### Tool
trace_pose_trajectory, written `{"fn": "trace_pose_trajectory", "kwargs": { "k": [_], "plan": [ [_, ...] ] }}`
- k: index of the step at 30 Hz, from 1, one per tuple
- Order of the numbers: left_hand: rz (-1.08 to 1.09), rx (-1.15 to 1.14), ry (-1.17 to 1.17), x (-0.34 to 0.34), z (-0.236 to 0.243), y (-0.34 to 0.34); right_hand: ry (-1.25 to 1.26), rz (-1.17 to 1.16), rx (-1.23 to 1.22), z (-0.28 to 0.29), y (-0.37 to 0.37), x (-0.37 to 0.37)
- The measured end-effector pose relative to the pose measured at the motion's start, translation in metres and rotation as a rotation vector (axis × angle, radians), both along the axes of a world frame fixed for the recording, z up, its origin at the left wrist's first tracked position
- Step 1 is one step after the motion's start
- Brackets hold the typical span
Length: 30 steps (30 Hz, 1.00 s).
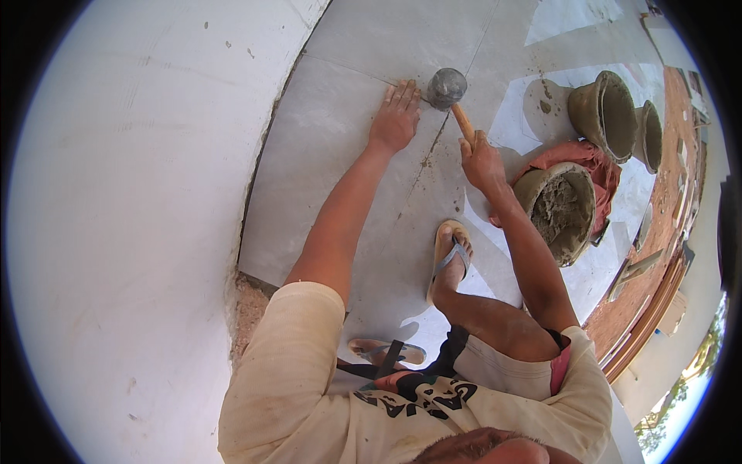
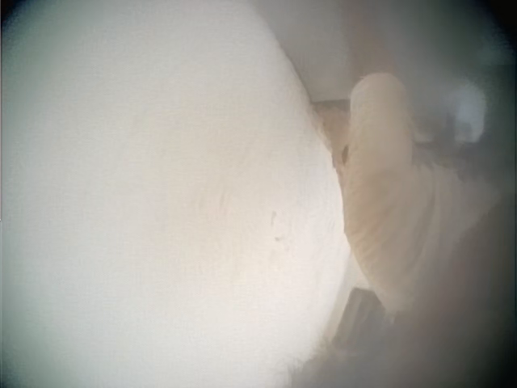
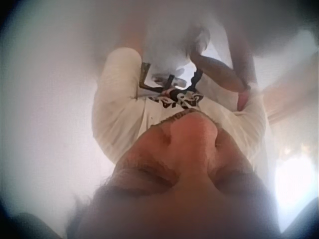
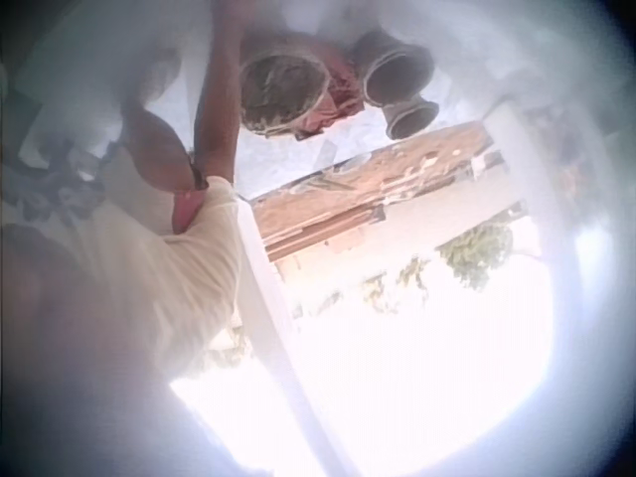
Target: The person spreads cement on a floor section using a trowel, places a large ceramic tile, and secures it by tapping with a rubber mallet. They wipe the tile surface with a cloth and continue tapping to ensure it is level.
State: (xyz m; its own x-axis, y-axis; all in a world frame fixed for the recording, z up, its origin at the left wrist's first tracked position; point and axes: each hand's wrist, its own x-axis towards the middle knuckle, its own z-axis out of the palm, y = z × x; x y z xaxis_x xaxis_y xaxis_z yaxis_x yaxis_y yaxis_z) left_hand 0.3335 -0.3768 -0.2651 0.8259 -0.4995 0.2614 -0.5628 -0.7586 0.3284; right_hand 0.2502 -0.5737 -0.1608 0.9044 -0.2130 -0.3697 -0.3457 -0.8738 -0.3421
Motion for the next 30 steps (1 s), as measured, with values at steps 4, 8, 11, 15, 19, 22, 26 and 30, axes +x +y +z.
{"fn": "trace_pose_trajectory", "kwargs": {
  "k": [4,8,11,15,19,22,26,30],
  "plan": [
    [-0.007,0.002,0.011,-0.004,0.001,0.006,-0.026,-0.077,0.063,0.032,0.014,0.007],
    [-0.011,-0.014,0.022,-0.001,0.002,0.002,-0.088,-0.022,0.028,0.010,0.011,-0.008],
    [-0.004,-0.030,0.017,0.001,-0.002,0.004,-0.042,0.035,0.016,-0.011,0.000,-0.015],
    [0.002,-0.037,0.014,0.010,-0.001,0.019,-0.034,0.021,0.037,-0.017,-0.009,-0.006],
    [0.077,0.032,-0.066,0.037,0.001,0.070,0.037,0.037,0.027,0.000,-0.007,0.004],
    [0.118,0.070,-0.104,0.049,0.001,0.096,0.013,0.020,0.064,0.024,0.002,0.012],
    [0.157,0.070,-0.104,0.048,-0.004,0.098,-0.081,-0.012,0.156,0.053,0.026,0.018],
    [0.146,0.015,-0.085,0.051,-0.002,0.088,-0.013,0.082,0.049,0.003,0.016,0.004]
  ]
}}
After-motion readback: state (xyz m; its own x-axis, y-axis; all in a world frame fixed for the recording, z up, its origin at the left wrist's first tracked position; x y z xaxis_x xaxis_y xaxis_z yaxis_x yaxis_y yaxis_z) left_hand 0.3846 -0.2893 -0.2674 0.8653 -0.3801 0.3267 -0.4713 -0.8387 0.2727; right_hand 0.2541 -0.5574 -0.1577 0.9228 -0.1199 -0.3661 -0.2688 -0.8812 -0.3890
